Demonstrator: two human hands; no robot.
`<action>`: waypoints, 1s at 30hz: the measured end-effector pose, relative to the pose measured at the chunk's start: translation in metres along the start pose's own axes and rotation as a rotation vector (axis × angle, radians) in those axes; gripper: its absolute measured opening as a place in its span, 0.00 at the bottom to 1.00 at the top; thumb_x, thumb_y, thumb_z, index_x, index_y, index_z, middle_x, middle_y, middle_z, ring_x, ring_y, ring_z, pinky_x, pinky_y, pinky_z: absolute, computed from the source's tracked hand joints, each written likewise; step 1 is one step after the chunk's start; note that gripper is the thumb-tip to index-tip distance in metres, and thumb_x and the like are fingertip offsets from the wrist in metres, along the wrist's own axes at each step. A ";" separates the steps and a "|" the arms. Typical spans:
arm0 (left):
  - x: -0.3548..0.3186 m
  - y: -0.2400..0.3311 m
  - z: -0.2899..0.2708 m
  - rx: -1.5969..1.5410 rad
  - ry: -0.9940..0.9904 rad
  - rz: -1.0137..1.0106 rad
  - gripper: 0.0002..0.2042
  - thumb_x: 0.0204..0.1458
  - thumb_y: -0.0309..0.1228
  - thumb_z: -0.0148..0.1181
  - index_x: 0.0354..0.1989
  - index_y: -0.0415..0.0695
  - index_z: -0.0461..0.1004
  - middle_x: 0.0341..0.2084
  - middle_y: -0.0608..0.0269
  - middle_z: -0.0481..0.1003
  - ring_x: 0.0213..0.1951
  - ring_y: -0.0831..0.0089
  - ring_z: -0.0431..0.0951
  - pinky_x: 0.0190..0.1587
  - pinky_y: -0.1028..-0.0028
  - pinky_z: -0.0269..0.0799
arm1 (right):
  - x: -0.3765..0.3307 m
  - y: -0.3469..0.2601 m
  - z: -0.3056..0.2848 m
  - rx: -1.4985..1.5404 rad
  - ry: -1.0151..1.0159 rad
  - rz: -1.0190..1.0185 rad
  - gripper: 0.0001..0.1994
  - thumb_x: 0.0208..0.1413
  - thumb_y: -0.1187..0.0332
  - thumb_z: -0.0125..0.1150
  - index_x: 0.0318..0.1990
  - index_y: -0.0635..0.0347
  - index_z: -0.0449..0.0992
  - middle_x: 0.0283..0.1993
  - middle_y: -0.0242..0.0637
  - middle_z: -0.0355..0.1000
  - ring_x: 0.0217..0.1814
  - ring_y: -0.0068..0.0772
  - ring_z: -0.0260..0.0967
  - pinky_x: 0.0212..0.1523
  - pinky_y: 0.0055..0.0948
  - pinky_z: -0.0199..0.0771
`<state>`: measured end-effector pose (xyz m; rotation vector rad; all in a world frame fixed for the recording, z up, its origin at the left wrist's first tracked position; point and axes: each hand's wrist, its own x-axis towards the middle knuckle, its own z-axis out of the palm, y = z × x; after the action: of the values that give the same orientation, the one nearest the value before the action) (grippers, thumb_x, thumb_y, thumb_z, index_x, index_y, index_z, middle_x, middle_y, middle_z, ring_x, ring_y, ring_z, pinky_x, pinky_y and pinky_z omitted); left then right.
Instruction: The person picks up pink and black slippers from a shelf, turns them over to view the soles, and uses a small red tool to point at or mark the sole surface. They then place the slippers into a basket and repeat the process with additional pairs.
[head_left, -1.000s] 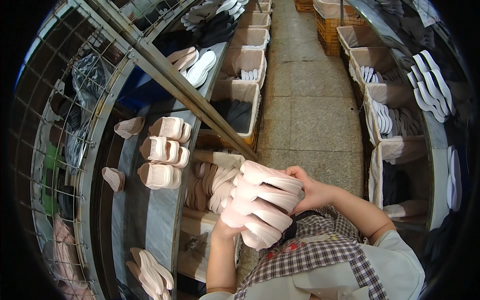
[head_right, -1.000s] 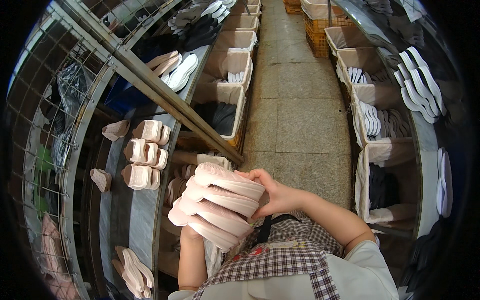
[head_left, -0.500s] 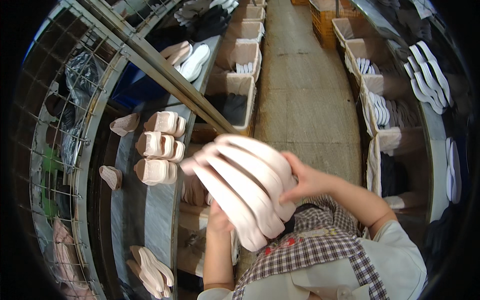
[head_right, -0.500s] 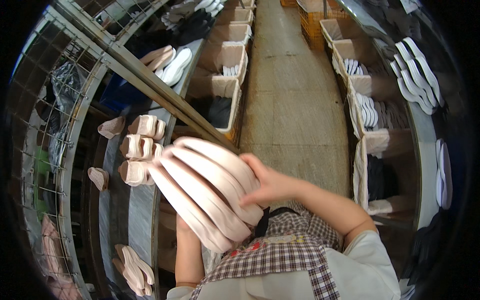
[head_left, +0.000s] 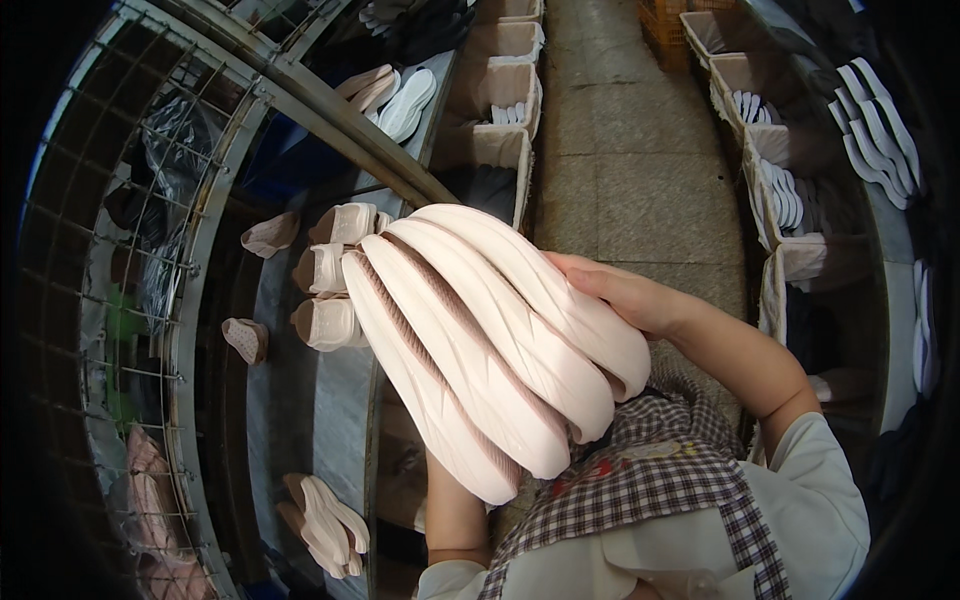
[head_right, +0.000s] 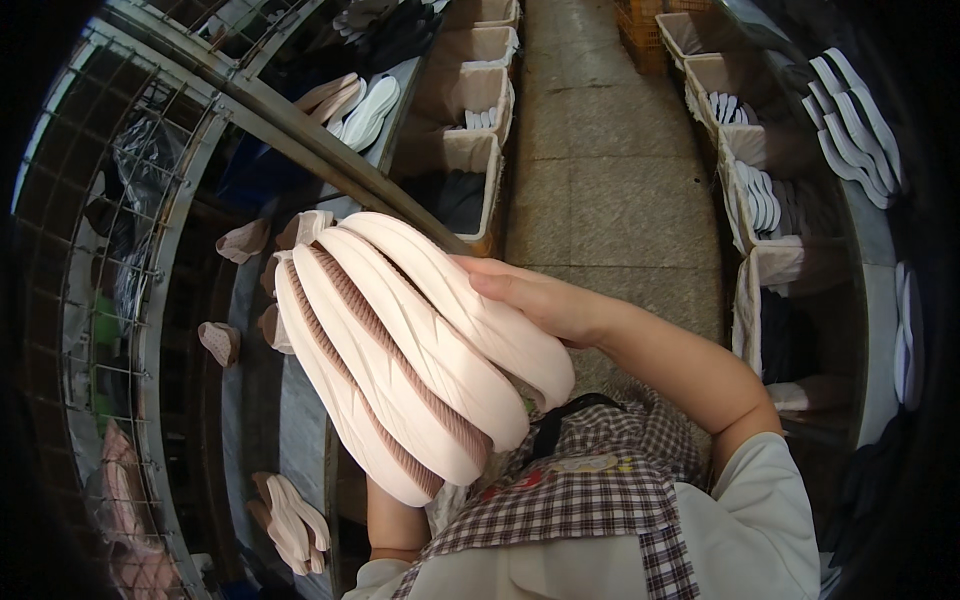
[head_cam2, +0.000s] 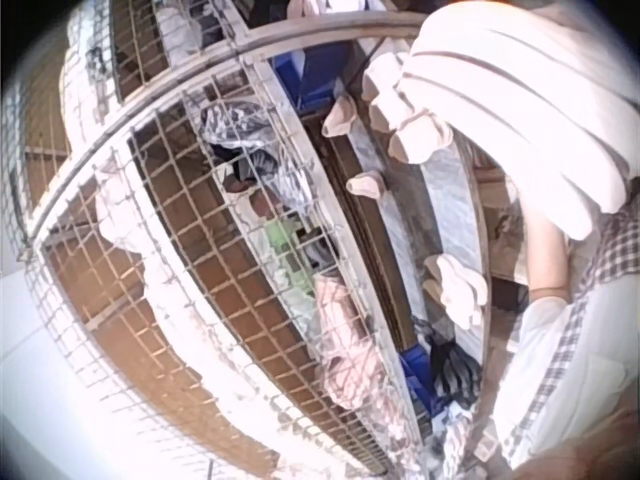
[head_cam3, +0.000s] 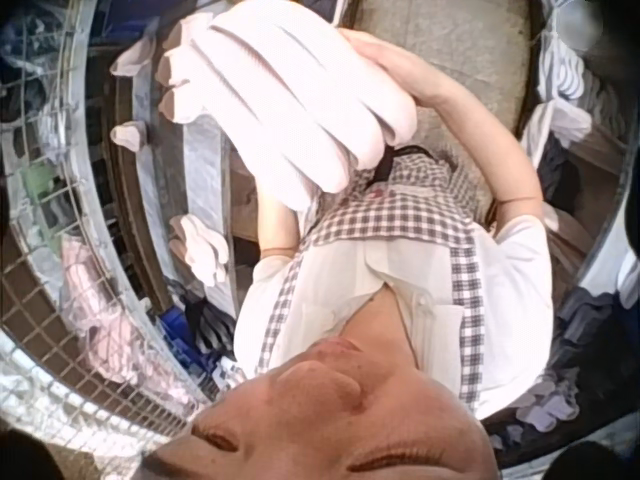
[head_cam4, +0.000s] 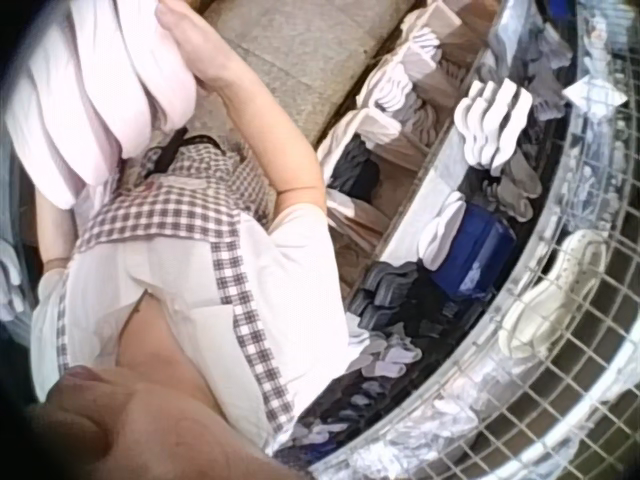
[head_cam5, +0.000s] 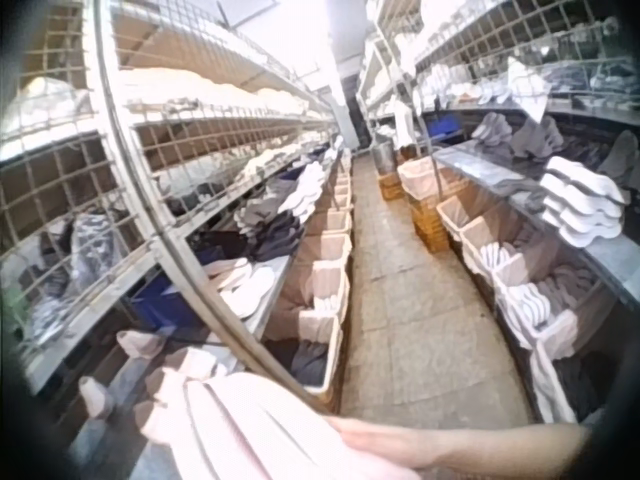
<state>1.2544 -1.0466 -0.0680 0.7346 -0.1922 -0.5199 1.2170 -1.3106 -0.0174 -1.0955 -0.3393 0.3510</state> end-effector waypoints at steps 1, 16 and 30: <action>0.000 0.000 0.000 -0.003 0.003 0.003 0.38 0.45 0.36 0.66 0.63 0.39 0.54 0.54 0.51 0.62 0.54 0.61 0.66 0.46 0.60 0.76 | 0.000 -0.001 0.001 -0.012 -0.003 -0.017 0.31 0.64 0.55 0.40 0.69 0.62 0.46 0.68 0.45 0.52 0.68 0.33 0.51 0.66 0.31 0.51; -0.011 -0.008 -0.004 0.074 0.058 -0.016 0.38 0.46 0.38 0.65 0.63 0.39 0.54 0.53 0.51 0.61 0.53 0.61 0.65 0.43 0.59 0.77 | 0.005 -0.003 0.010 0.059 -0.018 -0.057 0.27 0.66 0.58 0.35 0.68 0.64 0.48 0.68 0.44 0.52 0.67 0.32 0.53 0.65 0.28 0.52; 0.013 0.025 -0.006 0.092 0.113 0.084 0.37 0.46 0.40 0.64 0.63 0.40 0.54 0.53 0.51 0.60 0.52 0.61 0.65 0.40 0.59 0.79 | 0.024 0.014 0.003 0.176 -0.080 -0.011 0.27 0.66 0.52 0.33 0.65 0.61 0.54 0.62 0.40 0.59 0.62 0.27 0.58 0.62 0.28 0.56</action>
<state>1.2768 -1.0340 -0.0562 0.8401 -0.1416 -0.3904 1.2357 -1.2916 -0.0268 -0.9086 -0.3781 0.4079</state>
